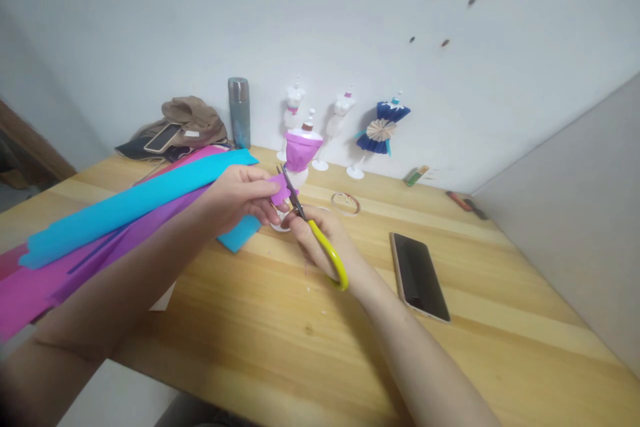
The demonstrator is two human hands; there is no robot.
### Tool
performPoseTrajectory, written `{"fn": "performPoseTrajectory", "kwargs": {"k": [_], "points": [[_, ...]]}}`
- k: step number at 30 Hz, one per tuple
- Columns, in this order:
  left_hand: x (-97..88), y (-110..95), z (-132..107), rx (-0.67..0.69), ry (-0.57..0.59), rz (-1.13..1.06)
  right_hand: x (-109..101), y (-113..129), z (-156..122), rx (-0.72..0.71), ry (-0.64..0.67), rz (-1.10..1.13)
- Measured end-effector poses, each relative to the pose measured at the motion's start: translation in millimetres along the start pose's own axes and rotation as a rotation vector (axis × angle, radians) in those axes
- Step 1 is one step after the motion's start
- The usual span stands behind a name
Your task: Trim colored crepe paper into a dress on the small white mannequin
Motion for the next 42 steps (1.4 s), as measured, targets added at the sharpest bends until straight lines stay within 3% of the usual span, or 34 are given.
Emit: {"fn": "performPoseTrajectory", "kwargs": {"k": [7,23,32,42], "points": [[-1.9,0.1,0.8,0.005,-0.005,0.030,0.3,4.5,-1.3,-0.049,0.018,0.030],[-3.7,-2.8,0.5,0.011,0.011,0.064,-0.1,-0.9,-0.9,-0.020,0.021,0.056],[-3.7,-7.6,-2.1,0.003,0.015,0.085,0.8,12.8,-1.7,-0.073,0.051,-0.003],[-8.5,-6.3,-2.9,0.037,0.069,0.110,0.4,6.8,1.0,-0.132,0.071,-0.018]]}}
Point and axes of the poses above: each hand's wrist, its own z-axis towards the middle knuckle, its own x-axis out of the palm, y = z × x, the point moved 5 cm from there along z, towards the middle knuckle, and after that the axes turned 1 degree about z, right-handed, at the moved point
